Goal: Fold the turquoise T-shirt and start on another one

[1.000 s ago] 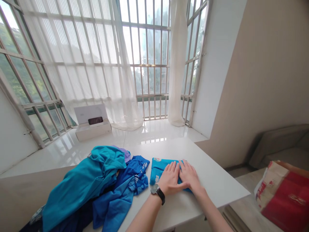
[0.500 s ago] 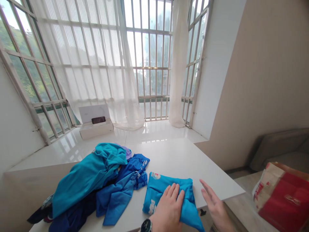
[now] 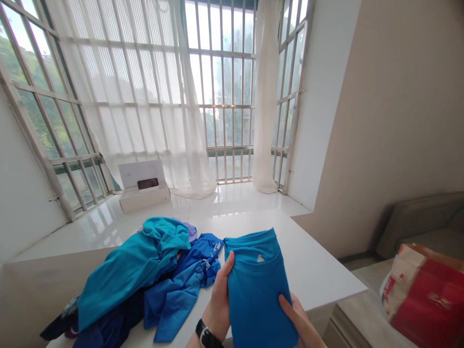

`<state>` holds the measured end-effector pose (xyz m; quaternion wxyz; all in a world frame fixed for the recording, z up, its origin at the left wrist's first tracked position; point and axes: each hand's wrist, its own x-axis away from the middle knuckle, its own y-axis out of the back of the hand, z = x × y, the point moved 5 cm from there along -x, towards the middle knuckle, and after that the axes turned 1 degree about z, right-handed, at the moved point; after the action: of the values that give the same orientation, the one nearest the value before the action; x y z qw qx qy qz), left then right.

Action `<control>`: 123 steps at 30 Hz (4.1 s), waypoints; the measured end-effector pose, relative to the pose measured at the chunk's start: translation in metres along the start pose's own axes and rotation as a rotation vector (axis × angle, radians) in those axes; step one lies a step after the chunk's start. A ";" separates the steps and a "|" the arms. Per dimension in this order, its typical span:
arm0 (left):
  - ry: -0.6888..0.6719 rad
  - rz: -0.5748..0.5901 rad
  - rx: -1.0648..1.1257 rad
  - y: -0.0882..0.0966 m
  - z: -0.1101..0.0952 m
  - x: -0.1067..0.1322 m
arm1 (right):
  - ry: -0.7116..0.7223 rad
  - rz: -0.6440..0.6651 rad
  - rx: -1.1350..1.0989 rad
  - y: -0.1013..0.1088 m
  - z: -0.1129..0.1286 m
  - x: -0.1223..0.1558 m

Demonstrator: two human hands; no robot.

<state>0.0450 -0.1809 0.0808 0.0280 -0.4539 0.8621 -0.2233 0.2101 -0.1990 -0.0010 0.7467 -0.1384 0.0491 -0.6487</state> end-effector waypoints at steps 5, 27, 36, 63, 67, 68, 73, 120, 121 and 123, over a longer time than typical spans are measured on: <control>-0.058 -0.135 -0.073 0.015 -0.011 -0.007 | -0.124 -0.010 -0.103 -0.005 -0.005 0.010; 0.118 -0.322 0.290 0.050 0.022 -0.113 | -0.246 0.149 0.350 0.046 0.035 -0.057; -0.237 -0.683 -0.454 0.095 0.008 -0.099 | -0.030 -0.234 1.068 0.094 0.046 -0.067; -0.039 -0.497 -0.498 0.094 -0.008 -0.142 | 0.072 -0.194 0.715 0.098 0.051 -0.151; -0.296 -0.538 -0.817 0.077 0.004 -0.123 | 0.139 -0.296 0.892 0.079 0.046 -0.133; -0.329 -0.489 -0.912 0.070 0.012 -0.119 | 0.143 -0.316 0.992 0.070 0.042 -0.127; -0.290 -0.338 -1.096 0.054 0.047 -0.105 | 0.027 -0.272 1.470 0.029 0.018 -0.108; 0.082 -0.010 -1.139 0.108 -0.038 -0.205 | -0.036 -0.430 1.505 -0.001 0.011 -0.068; 0.045 -0.030 -1.141 0.108 -0.036 -0.204 | -0.042 -0.427 1.507 -0.001 0.012 -0.068; -0.028 -0.068 -1.149 0.107 -0.035 -0.204 | -0.061 -0.418 1.508 -0.002 0.015 -0.068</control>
<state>0.0737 0.0458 0.0367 -0.2189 -0.4268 0.8295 0.2862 0.2020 -0.1305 0.0070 0.5025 0.3820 -0.4523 -0.6300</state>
